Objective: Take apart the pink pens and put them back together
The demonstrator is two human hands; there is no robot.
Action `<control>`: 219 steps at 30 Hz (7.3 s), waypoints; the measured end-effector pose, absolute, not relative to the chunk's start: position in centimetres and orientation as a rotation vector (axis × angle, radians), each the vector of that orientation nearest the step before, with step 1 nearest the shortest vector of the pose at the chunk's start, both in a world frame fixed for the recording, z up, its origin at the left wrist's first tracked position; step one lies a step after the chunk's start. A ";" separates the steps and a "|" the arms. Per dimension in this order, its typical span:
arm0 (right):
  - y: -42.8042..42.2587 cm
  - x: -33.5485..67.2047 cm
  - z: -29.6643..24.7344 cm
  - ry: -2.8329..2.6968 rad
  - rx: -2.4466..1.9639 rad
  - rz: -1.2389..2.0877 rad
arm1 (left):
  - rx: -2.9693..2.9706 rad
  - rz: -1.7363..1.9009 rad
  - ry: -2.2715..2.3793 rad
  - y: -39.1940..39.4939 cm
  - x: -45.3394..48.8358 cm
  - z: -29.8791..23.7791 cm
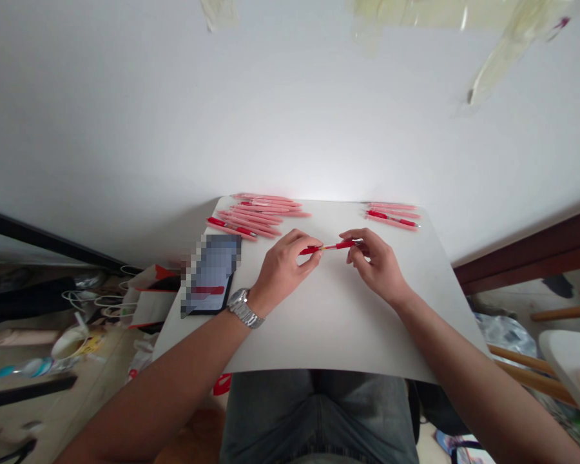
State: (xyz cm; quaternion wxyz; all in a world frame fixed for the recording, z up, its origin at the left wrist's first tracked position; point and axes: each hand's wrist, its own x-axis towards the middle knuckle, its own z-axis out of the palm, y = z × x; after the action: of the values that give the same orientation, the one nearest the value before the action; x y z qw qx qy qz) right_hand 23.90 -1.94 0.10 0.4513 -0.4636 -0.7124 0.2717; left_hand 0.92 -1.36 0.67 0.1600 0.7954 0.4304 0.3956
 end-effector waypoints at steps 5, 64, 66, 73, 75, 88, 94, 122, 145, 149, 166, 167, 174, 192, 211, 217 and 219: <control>-2.0 23.8 0.1 -1.775 -1.139 0.629 | 2.271 1.128 1.220 -1.3 0.9 0.7; -1.8 23.8 0.7 -1.783 -1.164 0.577 | 2.245 1.193 1.224 -1.0 0.8 0.7; -1.8 23.8 0.7 -1.783 -1.161 0.574 | 2.246 1.190 1.221 -1.0 0.8 0.7; -1.8 23.8 0.6 -1.781 -1.170 0.573 | 2.260 1.188 1.219 -1.0 0.8 0.6; -1.8 23.8 0.6 -1.780 -1.174 0.571 | 2.261 1.188 1.222 -1.0 0.8 0.6; -1.6 24.0 0.0 -1.823 -1.191 0.606 | 2.118 1.331 1.112 -0.8 0.8 0.3; -2.1 23.5 -0.2 -1.877 -1.122 0.822 | 1.779 1.443 0.981 -0.3 1.0 -0.4; -2.0 23.2 0.6 -1.291 -1.086 1.429 | 1.484 0.929 0.851 -1.3 1.6 -1.1; -1.8 23.3 0.8 -1.251 -1.130 1.316 | 1.863 0.971 0.932 -1.6 1.5 -0.8; -2.0 23.2 0.8 -1.301 -1.125 1.360 | 1.917 1.045 0.912 -1.5 1.5 -0.9; -2.3 22.8 0.5 -1.347 -1.051 1.458 | 2.146 1.038 0.858 -1.5 1.5 -0.8; -2.3 22.8 0.5 -1.348 -1.051 1.458 | 2.146 1.037 0.855 -1.5 1.5 -0.8; -2.4 22.7 0.5 -1.372 -1.076 1.428 | 2.148 1.027 0.868 -1.6 1.6 -0.7; -2.4 22.7 0.6 -1.365 -1.086 1.413 | 2.146 0.994 0.884 -1.6 1.6 -0.6; -2.3 22.7 0.5 -1.375 -1.093 1.393 | 2.132 0.972 0.887 -1.5 1.6 -0.8; -2.2 22.9 0.5 -1.384 -1.113 1.372 | 2.132 0.977 0.874 -1.5 1.5 -1.0; -2.2 22.9 0.5 -1.388 -1.112 1.368 | 2.129 0.976 0.876 -1.5 1.5 -1.0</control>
State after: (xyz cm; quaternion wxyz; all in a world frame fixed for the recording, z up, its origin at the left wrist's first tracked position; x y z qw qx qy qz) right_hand 22.93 -2.16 0.49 0.4339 -0.4466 -0.5573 0.5492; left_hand 1.54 -1.52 -1.03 0.3150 0.8080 0.3326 0.3705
